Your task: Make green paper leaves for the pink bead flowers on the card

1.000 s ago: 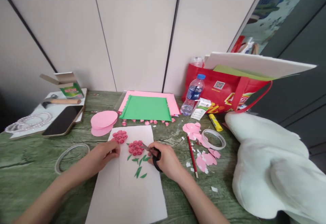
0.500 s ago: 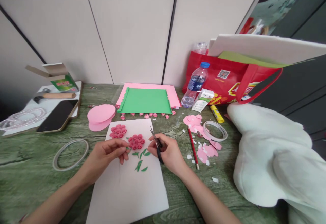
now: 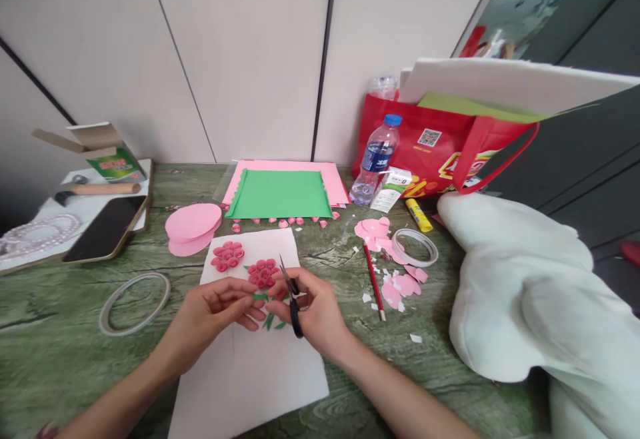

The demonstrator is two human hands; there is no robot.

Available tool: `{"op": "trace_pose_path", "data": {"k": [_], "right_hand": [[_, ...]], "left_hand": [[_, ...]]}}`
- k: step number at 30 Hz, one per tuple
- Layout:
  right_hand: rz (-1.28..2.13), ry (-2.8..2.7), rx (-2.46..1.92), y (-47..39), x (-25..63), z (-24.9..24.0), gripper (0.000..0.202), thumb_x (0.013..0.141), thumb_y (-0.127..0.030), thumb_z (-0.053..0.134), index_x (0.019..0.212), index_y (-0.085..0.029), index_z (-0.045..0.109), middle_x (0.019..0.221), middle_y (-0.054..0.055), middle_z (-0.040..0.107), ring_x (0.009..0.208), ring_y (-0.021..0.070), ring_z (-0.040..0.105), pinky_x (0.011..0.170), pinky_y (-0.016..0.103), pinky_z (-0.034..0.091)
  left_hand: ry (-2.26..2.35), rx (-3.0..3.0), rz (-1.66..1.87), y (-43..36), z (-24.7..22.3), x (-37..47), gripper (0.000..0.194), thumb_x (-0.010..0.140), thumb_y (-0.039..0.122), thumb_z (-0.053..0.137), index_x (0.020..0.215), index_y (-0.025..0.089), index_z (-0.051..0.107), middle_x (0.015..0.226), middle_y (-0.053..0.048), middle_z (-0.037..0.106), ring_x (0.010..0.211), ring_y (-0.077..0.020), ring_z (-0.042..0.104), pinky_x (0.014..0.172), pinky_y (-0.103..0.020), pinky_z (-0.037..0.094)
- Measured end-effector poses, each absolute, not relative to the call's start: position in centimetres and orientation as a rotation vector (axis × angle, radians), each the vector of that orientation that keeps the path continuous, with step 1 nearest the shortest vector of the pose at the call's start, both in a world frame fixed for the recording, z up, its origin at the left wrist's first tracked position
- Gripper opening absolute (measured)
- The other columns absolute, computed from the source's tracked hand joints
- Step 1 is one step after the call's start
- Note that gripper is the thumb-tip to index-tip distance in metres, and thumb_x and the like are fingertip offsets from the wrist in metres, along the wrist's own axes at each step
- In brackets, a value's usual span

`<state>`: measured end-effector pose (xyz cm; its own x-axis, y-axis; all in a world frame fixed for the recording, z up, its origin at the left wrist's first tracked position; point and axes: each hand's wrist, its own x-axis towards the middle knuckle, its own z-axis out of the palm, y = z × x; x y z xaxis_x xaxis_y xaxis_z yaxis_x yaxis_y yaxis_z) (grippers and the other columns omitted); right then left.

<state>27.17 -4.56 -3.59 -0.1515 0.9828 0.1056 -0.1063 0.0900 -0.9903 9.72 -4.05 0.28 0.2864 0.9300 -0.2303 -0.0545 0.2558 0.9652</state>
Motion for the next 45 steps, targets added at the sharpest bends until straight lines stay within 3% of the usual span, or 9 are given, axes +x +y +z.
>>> {"op": "trace_pose_path", "data": {"k": [6,13,18,23,29,32,38,42,45], "right_hand": [[1.326,-1.258,-0.945,-4.8,26.7,-3.0,0.033,0.063,-0.025,0.078,0.091,-0.021,0.061,0.065,-0.002,0.060,0.056,0.0118,0.053,0.046,0.022,0.043],[1.397,-1.074,-0.941,-4.6,26.7,-3.1,0.035,0.064,-0.030,0.077,0.091,-0.021,0.058,0.065,-0.005,0.057,0.052,0.0093,0.051,0.046,0.022,0.048],[1.392,-0.987,-0.903,-4.5,26.9,-2.6,0.032,0.066,-0.032,0.076,0.088,-0.021,0.056,0.063,-0.006,0.054,0.049,0.0073,0.049,0.046,0.020,0.045],[1.359,-0.999,-0.889,-4.3,27.5,-2.0,0.032,0.066,-0.034,0.076,0.087,-0.021,0.056,0.063,-0.006,0.055,0.052,0.0090,0.050,0.050,0.022,0.045],[1.340,-1.224,-0.906,-4.2,28.6,-1.6,0.034,0.065,-0.032,0.076,0.094,-0.021,0.061,0.071,-0.001,0.057,0.064,0.0126,0.053,0.059,0.024,0.044],[1.375,-1.360,-0.956,-4.3,29.1,-1.1,0.040,0.064,-0.036,0.077,0.097,-0.020,0.061,0.075,0.000,0.056,0.069,0.0144,0.053,0.061,0.025,0.042],[1.522,-1.603,-1.006,-4.9,29.2,-0.2,0.050,0.055,-0.049,0.080,0.084,-0.016,0.057,0.068,-0.003,0.053,0.061,0.0111,0.044,0.057,0.023,0.033],[1.628,-1.614,-0.997,-5.4,28.6,0.0,0.059,0.051,-0.062,0.075,0.080,-0.017,0.052,0.069,-0.003,0.051,0.062,0.0114,0.042,0.057,0.023,0.030],[1.686,-1.565,-0.959,-5.6,28.3,-0.1,0.061,0.051,-0.064,0.074,0.082,-0.017,0.052,0.069,-0.003,0.051,0.062,0.0114,0.041,0.057,0.023,0.030]], "left_hand": [[1.045,1.135,0.863,-4.5,0.1,10.2,0.017,0.065,0.025,0.071,0.077,0.016,0.063,0.068,-0.004,0.072,0.059,-0.0169,0.067,0.059,-0.030,0.055],[1.078,1.063,0.920,-4.6,-0.2,11.5,0.014,0.066,0.027,0.071,0.074,0.016,0.065,0.059,-0.003,0.070,0.054,-0.0157,0.063,0.058,-0.029,0.052],[1.073,0.989,1.008,-4.8,0.3,13.4,0.013,0.069,0.027,0.068,0.069,0.015,0.065,0.058,-0.003,0.068,0.053,-0.0140,0.061,0.055,-0.026,0.049],[1.065,0.961,1.085,-4.3,0.8,14.7,0.014,0.069,0.024,0.067,0.061,0.015,0.060,0.051,0.000,0.062,0.048,-0.0104,0.054,0.051,-0.023,0.043],[0.985,0.928,1.229,-3.5,1.1,14.4,0.016,0.072,0.028,0.065,0.062,0.017,0.059,0.056,0.001,0.061,0.056,-0.0118,0.054,0.057,-0.024,0.044],[0.971,0.951,1.271,-3.6,1.2,13.9,0.016,0.075,0.029,0.064,0.065,0.018,0.059,0.058,0.001,0.062,0.057,-0.0122,0.053,0.057,-0.025,0.043],[0.990,0.983,1.336,-3.9,1.2,13.5,0.015,0.076,0.027,0.064,0.066,0.018,0.059,0.058,0.003,0.059,0.057,-0.0099,0.051,0.060,-0.022,0.042],[0.996,1.007,1.374,-4.1,1.3,13.3,0.015,0.076,0.026,0.064,0.064,0.018,0.058,0.059,0.004,0.057,0.055,-0.0077,0.047,0.056,-0.019,0.041],[1.032,1.026,1.393,-4.4,1.5,13.3,0.013,0.073,0.025,0.066,0.066,0.018,0.058,0.062,0.005,0.056,0.055,-0.0071,0.047,0.055,-0.018,0.041]]}}
